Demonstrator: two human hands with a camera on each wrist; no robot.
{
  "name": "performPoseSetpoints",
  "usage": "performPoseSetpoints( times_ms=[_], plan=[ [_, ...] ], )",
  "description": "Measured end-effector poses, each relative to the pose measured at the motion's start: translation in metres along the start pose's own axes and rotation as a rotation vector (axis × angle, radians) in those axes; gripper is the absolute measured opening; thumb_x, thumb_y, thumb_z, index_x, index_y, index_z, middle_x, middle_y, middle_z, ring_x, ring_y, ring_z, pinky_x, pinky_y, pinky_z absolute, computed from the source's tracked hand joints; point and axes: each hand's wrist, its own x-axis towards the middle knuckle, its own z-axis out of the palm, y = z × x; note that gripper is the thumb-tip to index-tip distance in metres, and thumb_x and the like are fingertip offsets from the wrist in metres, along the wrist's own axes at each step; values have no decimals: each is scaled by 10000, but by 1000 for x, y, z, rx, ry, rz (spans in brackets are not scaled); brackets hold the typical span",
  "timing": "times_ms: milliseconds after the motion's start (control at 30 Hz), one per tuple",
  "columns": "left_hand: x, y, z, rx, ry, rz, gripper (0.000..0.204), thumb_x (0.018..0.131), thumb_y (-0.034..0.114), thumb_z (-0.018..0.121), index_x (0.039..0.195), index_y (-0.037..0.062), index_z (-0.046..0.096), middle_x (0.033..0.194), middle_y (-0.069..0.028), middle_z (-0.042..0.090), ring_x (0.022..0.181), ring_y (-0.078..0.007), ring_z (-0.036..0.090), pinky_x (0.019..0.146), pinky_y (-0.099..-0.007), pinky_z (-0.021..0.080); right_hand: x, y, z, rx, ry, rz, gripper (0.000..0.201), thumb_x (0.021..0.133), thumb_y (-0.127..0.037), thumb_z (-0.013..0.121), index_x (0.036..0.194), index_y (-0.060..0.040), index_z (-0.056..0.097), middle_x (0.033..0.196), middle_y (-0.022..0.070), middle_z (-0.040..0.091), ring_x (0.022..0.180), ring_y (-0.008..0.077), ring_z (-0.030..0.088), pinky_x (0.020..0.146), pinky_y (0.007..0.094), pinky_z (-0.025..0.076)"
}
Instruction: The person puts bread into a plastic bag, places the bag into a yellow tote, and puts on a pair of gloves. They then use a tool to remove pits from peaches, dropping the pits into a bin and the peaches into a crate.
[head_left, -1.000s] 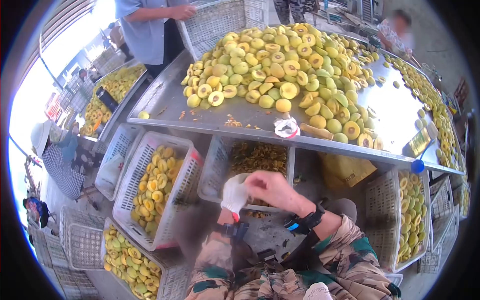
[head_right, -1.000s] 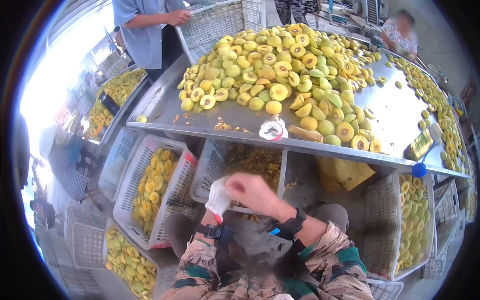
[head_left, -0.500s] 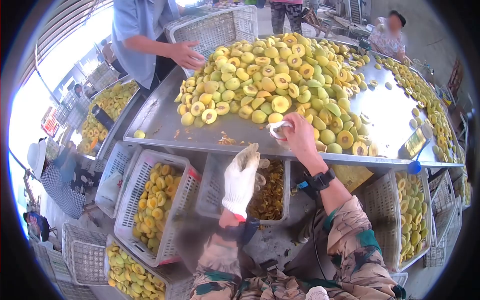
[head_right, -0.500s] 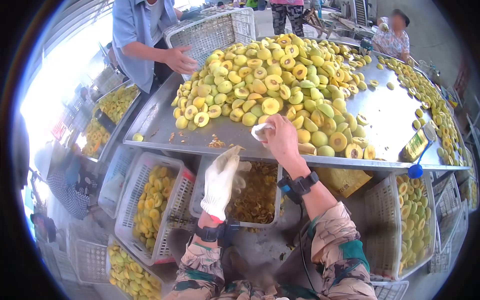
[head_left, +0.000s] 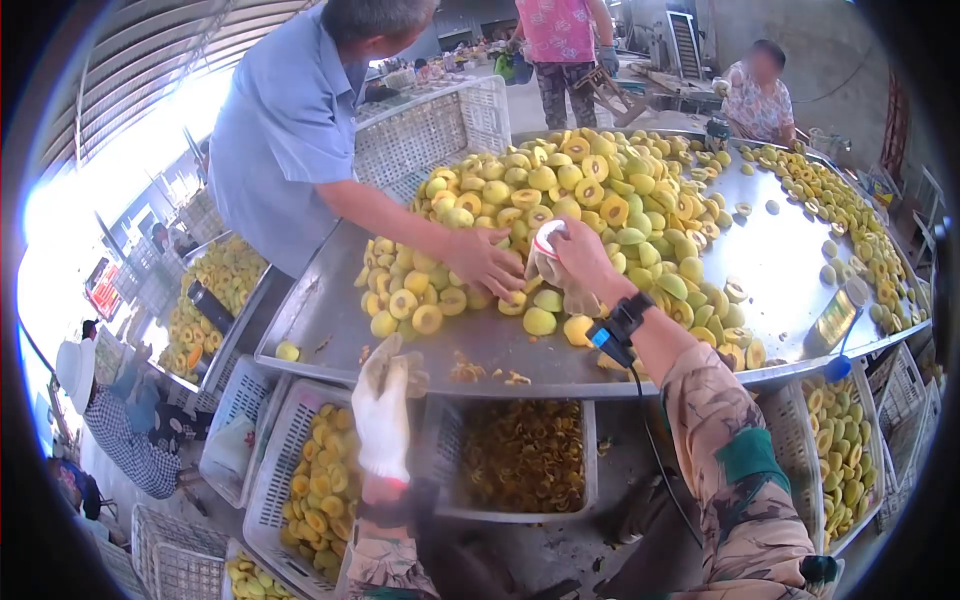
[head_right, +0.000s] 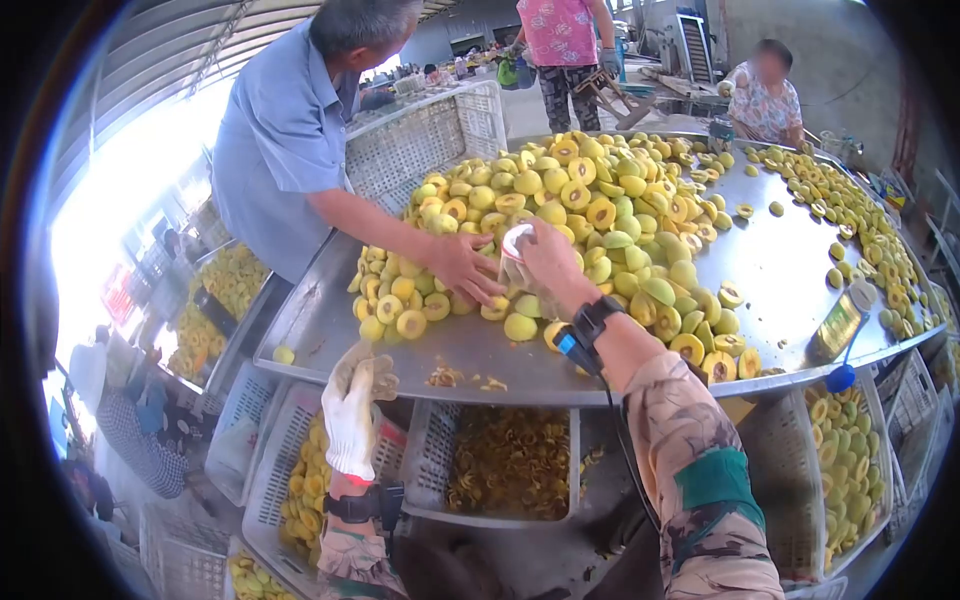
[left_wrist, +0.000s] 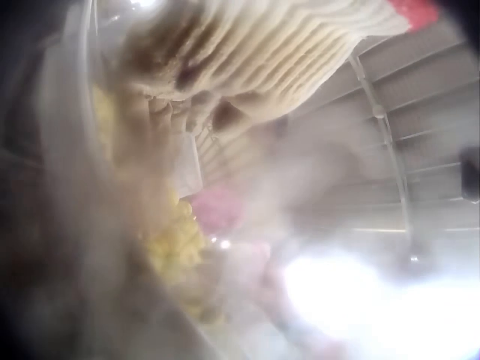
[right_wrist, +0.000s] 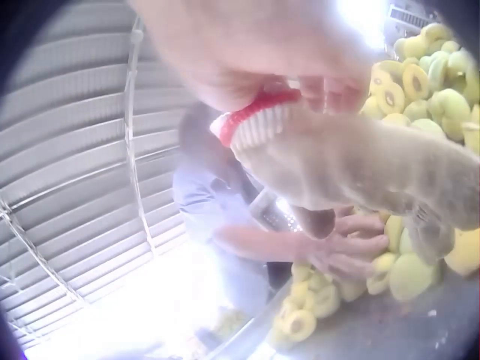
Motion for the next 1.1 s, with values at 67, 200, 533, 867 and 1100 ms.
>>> performPoseSetpoints(
  times_ms=[67,200,533,867,1100],
  plan=[
    [30,7,-4,-9,-11,54,377,971,160,482,1295,-32,507,983,-157,667,768,-175,631,668,-294,524,56,9,38,-21,-57,2,290,864,-162,518,1083,9,599,1041,251,635,1006,399,594,838,455,472],
    [65,-5,-17,-58,-86,-61,363,973,148,472,1268,-60,513,981,-187,664,765,-220,641,679,-322,534,100,4,128,2,-359,-95,314,892,-204,492,1182,-138,593,1015,239,642,981,399,607,831,455,489],
    [157,-66,-16,-373,-82,-206,385,987,224,486,1271,-34,515,1014,-181,651,812,-245,650,715,-360,528,53,24,214,-329,-158,-639,259,794,-183,608,1046,-182,668,1174,161,576,1135,383,494,903,550,441],
    [174,-63,-47,-363,-29,-207,414,966,250,534,1267,-35,517,1054,-163,631,859,-266,638,726,-388,534,88,25,246,-112,-198,-240,276,785,-196,616,1029,-80,672,1216,186,526,1121,359,524,908,483,468],
    [182,-57,-67,-297,-79,-137,425,974,248,521,1278,-48,494,1041,-167,637,878,-257,641,741,-367,533,115,3,250,-217,-122,-344,293,813,-203,587,1085,-124,663,1260,158,526,1164,313,520,935,454,437]
  ],
)
